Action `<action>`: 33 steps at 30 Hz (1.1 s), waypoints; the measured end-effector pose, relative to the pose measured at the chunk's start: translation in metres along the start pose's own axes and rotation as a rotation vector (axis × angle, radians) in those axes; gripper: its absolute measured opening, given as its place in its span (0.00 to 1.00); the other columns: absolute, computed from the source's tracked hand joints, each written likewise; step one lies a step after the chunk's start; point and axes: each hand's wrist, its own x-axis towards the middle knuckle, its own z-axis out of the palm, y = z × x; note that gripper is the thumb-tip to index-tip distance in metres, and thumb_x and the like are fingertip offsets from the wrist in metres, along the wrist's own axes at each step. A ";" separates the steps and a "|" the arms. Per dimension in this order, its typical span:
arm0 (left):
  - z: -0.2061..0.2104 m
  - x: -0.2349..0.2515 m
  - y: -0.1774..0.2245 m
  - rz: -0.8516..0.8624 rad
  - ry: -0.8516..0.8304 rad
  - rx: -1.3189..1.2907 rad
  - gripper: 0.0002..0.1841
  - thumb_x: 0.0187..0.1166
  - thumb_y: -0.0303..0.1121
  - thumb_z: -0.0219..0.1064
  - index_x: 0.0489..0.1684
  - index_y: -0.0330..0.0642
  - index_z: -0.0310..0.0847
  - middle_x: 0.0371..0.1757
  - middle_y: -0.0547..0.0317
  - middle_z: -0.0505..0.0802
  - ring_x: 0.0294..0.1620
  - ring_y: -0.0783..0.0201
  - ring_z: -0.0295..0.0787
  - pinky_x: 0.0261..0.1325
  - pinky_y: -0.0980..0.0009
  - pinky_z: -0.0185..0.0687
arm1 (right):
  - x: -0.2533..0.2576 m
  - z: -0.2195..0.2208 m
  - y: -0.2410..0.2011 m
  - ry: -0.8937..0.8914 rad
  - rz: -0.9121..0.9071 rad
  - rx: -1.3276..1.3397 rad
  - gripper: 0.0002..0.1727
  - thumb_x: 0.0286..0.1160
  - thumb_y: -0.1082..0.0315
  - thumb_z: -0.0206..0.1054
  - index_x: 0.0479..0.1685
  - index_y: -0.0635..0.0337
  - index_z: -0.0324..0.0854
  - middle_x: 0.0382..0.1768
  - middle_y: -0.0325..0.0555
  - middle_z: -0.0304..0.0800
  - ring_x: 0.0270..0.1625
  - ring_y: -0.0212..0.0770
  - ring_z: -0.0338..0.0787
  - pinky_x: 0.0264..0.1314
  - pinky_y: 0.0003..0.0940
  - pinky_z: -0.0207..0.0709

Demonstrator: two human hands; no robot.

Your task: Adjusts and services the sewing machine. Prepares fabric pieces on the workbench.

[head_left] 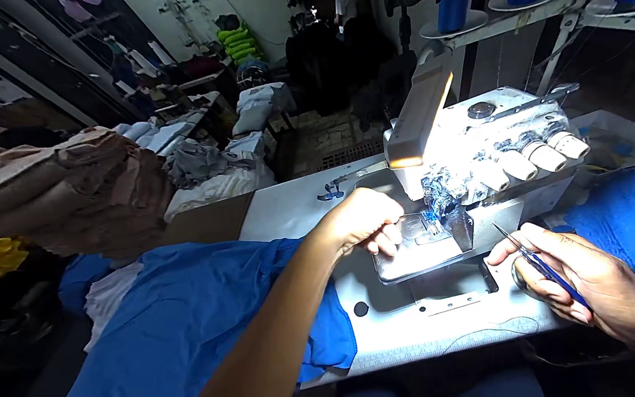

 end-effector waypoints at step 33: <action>-0.017 -0.058 -0.085 -0.021 0.401 0.068 0.07 0.91 0.26 0.55 0.55 0.38 0.77 0.18 0.52 0.88 0.14 0.62 0.88 0.20 0.71 0.86 | 0.011 0.010 0.009 0.271 -0.313 -0.446 0.07 0.73 0.70 0.68 0.46 0.54 0.85 0.29 0.43 0.91 0.25 0.39 0.90 0.23 0.28 0.84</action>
